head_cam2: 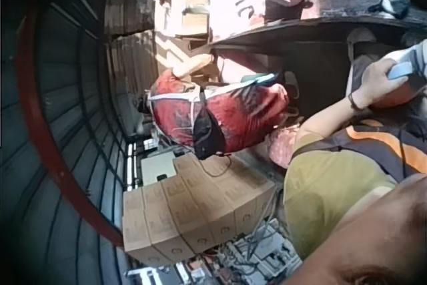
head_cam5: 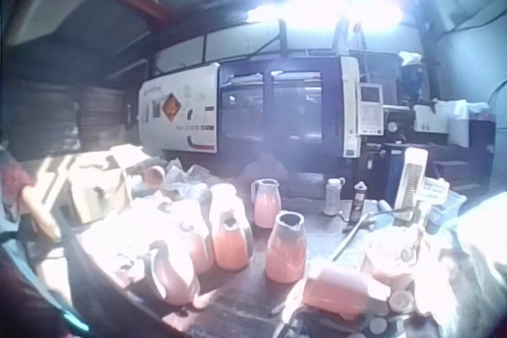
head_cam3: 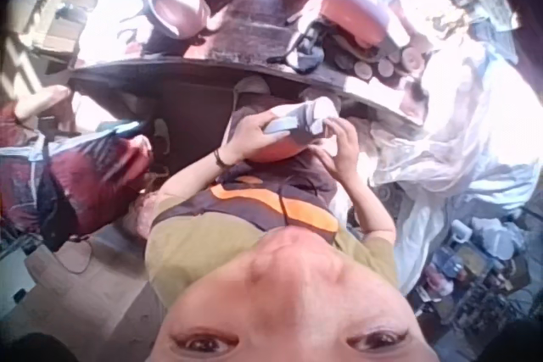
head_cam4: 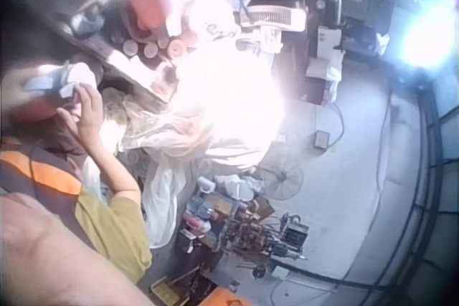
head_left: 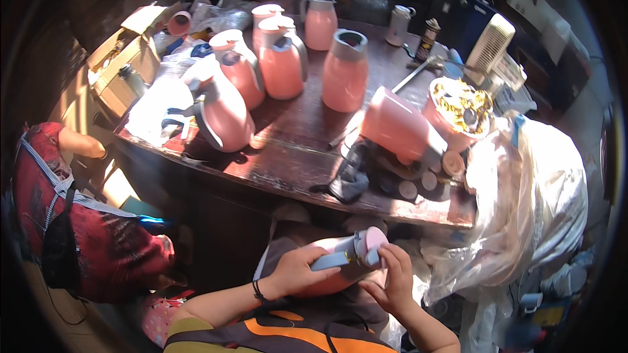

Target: The person assembles pink kettles by attaching grey lids and handles, then securing them with small metal fasteners. They repeatedly pick up parts, fit them onto the kettle body, and tighten the fasteners before placing the finished units on the table.

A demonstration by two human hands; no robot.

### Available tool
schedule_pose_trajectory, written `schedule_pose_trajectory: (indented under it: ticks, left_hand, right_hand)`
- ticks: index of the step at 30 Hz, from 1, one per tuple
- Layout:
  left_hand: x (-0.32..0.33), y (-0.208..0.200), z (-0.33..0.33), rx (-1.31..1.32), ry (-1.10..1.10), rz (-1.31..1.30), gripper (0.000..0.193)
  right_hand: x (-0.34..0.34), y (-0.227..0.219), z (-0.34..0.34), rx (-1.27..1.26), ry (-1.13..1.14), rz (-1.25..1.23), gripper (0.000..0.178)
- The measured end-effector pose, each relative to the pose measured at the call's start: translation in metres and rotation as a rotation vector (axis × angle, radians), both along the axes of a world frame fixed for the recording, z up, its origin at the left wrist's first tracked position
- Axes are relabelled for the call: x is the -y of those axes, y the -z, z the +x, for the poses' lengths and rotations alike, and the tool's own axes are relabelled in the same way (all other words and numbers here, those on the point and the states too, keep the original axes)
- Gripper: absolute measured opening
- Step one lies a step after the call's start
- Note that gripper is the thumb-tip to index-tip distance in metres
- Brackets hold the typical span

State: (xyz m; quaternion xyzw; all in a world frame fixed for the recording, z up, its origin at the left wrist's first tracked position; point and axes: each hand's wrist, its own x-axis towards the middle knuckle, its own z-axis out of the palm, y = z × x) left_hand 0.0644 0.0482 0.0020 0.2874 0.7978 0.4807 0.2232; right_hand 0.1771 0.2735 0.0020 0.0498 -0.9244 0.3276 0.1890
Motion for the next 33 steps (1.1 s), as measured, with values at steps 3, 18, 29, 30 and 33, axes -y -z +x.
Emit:
schedule_pose_trajectory:
  ticks: [3, 18, 29, 30, 33]
  left_hand:
    - [0.014, 0.001, 0.003, 0.046, 0.03, 0.083, 0.04]
    - [0.038, 0.049, -0.029, 0.066, 0.313, 0.311, 0.036]
    - [0.02, 0.035, 0.007, 0.088, 0.359, 0.193, 0.032]
    - [0.018, 0.046, -0.012, -0.02, 0.443, 0.091, 0.035]
    - [0.043, 0.045, -0.074, -0.014, 0.414, 0.338, 0.04]
  right_hand:
    - [-0.01, -0.007, -0.01, -0.033, -0.149, -0.068, 0.056]
    - [0.022, -0.031, -0.051, -0.061, -0.603, 0.051, 0.051]
    - [0.028, 0.015, -0.055, 0.501, 0.183, -0.465, 0.07]
    - [0.029, 0.007, -0.054, 0.467, 0.057, -0.344, 0.079]
    - [0.023, -0.012, -0.055, 0.226, -0.385, 0.101, 0.09]
